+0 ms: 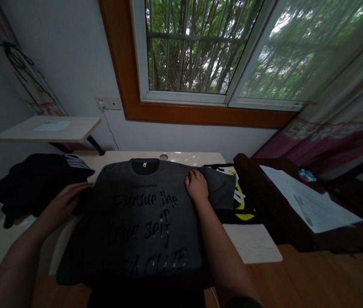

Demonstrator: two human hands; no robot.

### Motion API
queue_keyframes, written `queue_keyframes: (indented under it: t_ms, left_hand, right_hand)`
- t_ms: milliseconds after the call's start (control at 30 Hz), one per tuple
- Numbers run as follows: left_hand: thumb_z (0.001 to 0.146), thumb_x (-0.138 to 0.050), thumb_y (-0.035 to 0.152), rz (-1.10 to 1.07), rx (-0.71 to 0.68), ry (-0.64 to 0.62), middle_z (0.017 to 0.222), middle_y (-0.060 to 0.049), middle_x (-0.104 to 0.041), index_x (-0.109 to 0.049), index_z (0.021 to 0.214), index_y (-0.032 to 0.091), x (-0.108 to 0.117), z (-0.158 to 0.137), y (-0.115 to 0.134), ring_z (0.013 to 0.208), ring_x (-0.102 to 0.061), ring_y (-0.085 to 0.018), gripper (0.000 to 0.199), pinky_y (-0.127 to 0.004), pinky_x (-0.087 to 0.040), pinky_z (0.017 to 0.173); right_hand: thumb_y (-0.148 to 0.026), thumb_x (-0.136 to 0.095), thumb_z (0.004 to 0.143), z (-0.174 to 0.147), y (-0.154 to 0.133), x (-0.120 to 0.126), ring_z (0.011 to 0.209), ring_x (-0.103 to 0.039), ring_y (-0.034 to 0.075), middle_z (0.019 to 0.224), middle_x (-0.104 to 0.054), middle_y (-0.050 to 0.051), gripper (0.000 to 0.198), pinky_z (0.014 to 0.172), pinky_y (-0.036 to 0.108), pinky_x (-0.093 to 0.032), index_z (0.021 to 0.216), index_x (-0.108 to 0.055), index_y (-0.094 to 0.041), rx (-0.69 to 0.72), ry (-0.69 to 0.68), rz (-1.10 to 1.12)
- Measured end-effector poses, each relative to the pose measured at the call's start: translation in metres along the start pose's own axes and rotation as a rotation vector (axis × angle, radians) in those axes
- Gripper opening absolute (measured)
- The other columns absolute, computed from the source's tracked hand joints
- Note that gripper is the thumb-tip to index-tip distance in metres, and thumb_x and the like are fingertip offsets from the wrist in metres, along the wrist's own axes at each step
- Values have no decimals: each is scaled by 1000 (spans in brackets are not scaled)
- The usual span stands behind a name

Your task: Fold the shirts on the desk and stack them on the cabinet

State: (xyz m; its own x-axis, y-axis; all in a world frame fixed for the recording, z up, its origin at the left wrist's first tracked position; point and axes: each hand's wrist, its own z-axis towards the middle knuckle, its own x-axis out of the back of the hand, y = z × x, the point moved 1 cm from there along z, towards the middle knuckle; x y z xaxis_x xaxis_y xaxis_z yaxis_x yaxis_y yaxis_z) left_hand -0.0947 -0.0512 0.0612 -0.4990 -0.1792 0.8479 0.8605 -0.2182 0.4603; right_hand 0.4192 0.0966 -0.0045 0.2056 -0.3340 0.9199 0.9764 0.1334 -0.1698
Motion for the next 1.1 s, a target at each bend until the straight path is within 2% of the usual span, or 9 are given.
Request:
queue_keyframes:
  t_ms: [167, 367, 500, 600, 667, 767, 833, 1000, 1100]
  left_hand:
    - [82, -41, 16, 49, -71, -44, 146, -8, -52, -58, 138, 24, -18, -1, -6, 136, -48, -26, 59, -48, -37, 119]
    - [79, -51, 18, 244, -71, -103, 109, -8, -62, -64, 134, 28, -19, 3, 9, 104, -58, -27, 57, -47, -50, 99]
    - [73, -57, 19, 297, -142, -106, 126, -11, -61, -74, 98, 25, -19, 8, 11, 123, -52, -33, 31, -53, -40, 110]
    - [72, -55, 20, 247, -163, -167, 132, -9, -64, -69, 97, 24, -17, 8, 8, 133, -51, -31, 29, -56, -26, 121]
    - [75, -53, 23, 223, -85, -183, 125, -8, -69, -67, 104, 24, -11, 7, 6, 125, -59, -28, 32, -53, -30, 119]
    - [87, -49, 34, 233, 179, -119, 106, -9, -73, -63, 109, 22, 4, 4, 7, 99, -70, -27, 29, -41, -51, 95]
    - [93, -45, 44, 272, 352, 4, 102, -9, -72, -59, 115, 20, 18, 3, 10, 91, -71, -27, 35, -36, -53, 81]
    - [95, -40, 56, 433, 590, 388, 111, -10, -70, -56, 127, 20, 61, -3, 13, 99, -68, -30, 51, -39, -52, 85]
    - [92, -41, 60, 527, 735, 271, 103, -13, -71, -55, 133, 20, 79, -12, 4, 88, -69, -33, 60, -42, -54, 77]
  right_hand:
    - [-35, -45, 100, 0, 0, 0, 128, -51, 30, 139, -58, 15, 45, 110, 41, -39, 136, -60, -13, 1, -3, 2]
    - [-35, -45, 100, 0, 0, 0, 129, -50, 30, 140, -58, 15, 45, 110, 41, -39, 137, -59, -13, -6, -2, 8]
    - [-35, -45, 99, 0, 0, 0, 128, -50, 30, 140, -58, 15, 45, 110, 41, -38, 136, -60, -13, 1, -4, 10]
    - [-35, -45, 99, 0, 0, 0, 128, -50, 30, 139, -58, 15, 45, 111, 42, -38, 136, -60, -13, 4, 3, 10]
    - [-35, -45, 99, 0, 0, 1, 128, -50, 30, 139, -58, 16, 45, 110, 42, -39, 136, -60, -13, 1, 0, 11]
    - [-35, -45, 99, 0, 0, 1, 128, -50, 30, 139, -58, 16, 45, 109, 42, -39, 136, -60, -13, 7, -7, 6]
    - [-35, -46, 99, 0, 0, 1, 128, -50, 30, 139, -58, 16, 45, 110, 42, -39, 136, -61, -13, 11, -3, 1]
    - [-34, -46, 99, -1, 0, -1, 127, -51, 30, 139, -59, 15, 44, 109, 42, -40, 136, -61, -14, 10, 12, -2]
    - [-34, -45, 99, -1, 0, -1, 127, -50, 31, 139, -59, 15, 44, 109, 42, -40, 136, -61, -14, 11, 10, 0]
